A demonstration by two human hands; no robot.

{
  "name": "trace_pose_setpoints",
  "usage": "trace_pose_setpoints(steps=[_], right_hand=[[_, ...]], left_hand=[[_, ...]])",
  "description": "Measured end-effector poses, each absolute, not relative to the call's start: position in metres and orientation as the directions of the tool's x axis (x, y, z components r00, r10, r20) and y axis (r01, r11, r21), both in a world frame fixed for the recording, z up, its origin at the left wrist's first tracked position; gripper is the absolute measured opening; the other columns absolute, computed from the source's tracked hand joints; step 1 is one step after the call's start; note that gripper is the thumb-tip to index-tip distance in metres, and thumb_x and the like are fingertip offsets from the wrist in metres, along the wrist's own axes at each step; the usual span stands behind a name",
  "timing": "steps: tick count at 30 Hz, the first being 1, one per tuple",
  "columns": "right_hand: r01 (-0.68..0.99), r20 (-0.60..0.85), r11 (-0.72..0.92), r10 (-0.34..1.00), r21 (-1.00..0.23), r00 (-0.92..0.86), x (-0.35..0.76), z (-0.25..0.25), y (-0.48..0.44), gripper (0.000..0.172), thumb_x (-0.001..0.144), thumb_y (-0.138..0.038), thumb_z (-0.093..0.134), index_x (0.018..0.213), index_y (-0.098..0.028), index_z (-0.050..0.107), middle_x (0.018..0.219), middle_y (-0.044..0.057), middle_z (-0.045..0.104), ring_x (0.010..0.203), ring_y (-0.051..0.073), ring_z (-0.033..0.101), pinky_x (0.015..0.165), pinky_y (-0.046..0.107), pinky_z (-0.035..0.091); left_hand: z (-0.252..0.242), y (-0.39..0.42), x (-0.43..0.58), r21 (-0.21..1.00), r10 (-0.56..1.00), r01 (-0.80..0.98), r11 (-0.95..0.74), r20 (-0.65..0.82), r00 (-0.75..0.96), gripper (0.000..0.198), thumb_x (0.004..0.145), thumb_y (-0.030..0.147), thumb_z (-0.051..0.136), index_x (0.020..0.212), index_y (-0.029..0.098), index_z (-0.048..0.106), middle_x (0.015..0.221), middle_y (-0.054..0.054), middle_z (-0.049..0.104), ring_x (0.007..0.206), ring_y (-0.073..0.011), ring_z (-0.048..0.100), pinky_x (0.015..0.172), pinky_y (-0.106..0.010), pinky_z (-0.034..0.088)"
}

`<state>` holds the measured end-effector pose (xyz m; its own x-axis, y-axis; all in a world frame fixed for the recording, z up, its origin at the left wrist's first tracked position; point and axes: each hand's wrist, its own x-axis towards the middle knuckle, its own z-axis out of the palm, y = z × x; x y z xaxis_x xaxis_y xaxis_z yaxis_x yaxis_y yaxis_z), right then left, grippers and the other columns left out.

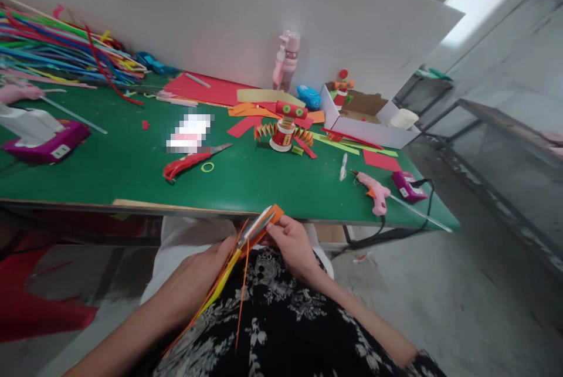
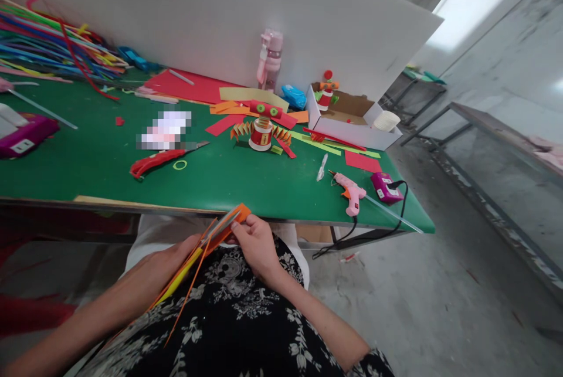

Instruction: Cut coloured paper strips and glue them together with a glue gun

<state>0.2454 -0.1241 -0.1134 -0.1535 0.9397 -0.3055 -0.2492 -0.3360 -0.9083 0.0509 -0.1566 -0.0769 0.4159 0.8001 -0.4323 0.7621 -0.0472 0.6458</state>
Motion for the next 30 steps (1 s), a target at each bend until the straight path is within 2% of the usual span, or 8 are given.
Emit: trace_pose_setpoints(steps=[6,13,19,25,30], right_hand=[[-0.240,-0.297,-0.331,0.940,-0.913,-0.166,0.247,-0.115,-0.124,0.033,0.070,-0.049,0.079,0.084,-0.021,0.069,0.078,0.000,0.074,0.066,0.015,0.070,0.069,0.029,0.057],[-0.234,-0.291,-0.327,0.941,-0.916,-0.174,0.246,-0.118,-0.123,0.034,0.071,-0.050,0.078,0.088,-0.021,0.070,0.076,-0.001,0.073,0.061,0.013,0.068,0.068,0.028,0.056],[-0.244,-0.283,-0.319,0.944,-0.916,-0.169,0.249,-0.111,-0.122,0.035,0.071,-0.052,0.077,0.084,-0.021,0.068,0.075,-0.001,0.072,0.062,0.013,0.067,0.065,0.028,0.056],[-0.243,-0.262,-0.285,0.957,-0.927,-0.123,0.249,-0.105,-0.119,0.034,0.071,-0.053,0.077,0.077,-0.021,0.065,0.068,-0.002,0.069,0.061,0.014,0.066,0.063,0.028,0.055],[-0.252,-0.277,-0.318,0.943,-0.914,-0.183,0.247,-0.106,-0.121,0.035,0.070,-0.054,0.077,0.075,-0.022,0.063,0.069,-0.002,0.070,0.063,0.016,0.068,0.068,0.031,0.057]], left_hand=[[-0.079,-0.155,0.053,0.698,0.811,0.716,-0.030,-0.402,0.426,0.042,0.086,0.044,0.041,0.125,0.031,0.049,0.115,-0.004,0.071,0.097,-0.0248,0.069,0.083,-0.032,0.049],[-0.074,-0.156,0.054,0.679,0.809,0.734,-0.007,-0.427,0.403,0.036,0.084,0.037,0.041,0.118,0.030,0.050,0.111,-0.003,0.072,0.097,-0.0243,0.069,0.084,-0.031,0.048],[-0.079,-0.156,0.048,0.679,0.794,0.733,-0.028,-0.431,0.429,0.033,0.083,0.039,0.039,0.113,0.028,0.048,0.097,-0.002,0.073,0.088,-0.0242,0.069,0.075,-0.029,0.046],[-0.078,-0.158,0.046,0.650,0.788,0.759,-0.037,-0.448,0.422,0.029,0.082,0.038,0.043,0.109,0.028,0.047,0.096,-0.001,0.073,0.086,-0.0228,0.068,0.073,-0.028,0.044],[-0.075,-0.156,0.050,0.636,0.783,0.770,-0.042,-0.458,0.420,0.032,0.081,0.040,0.044,0.111,0.029,0.047,0.099,-0.001,0.072,0.087,-0.0227,0.068,0.074,-0.029,0.046]])
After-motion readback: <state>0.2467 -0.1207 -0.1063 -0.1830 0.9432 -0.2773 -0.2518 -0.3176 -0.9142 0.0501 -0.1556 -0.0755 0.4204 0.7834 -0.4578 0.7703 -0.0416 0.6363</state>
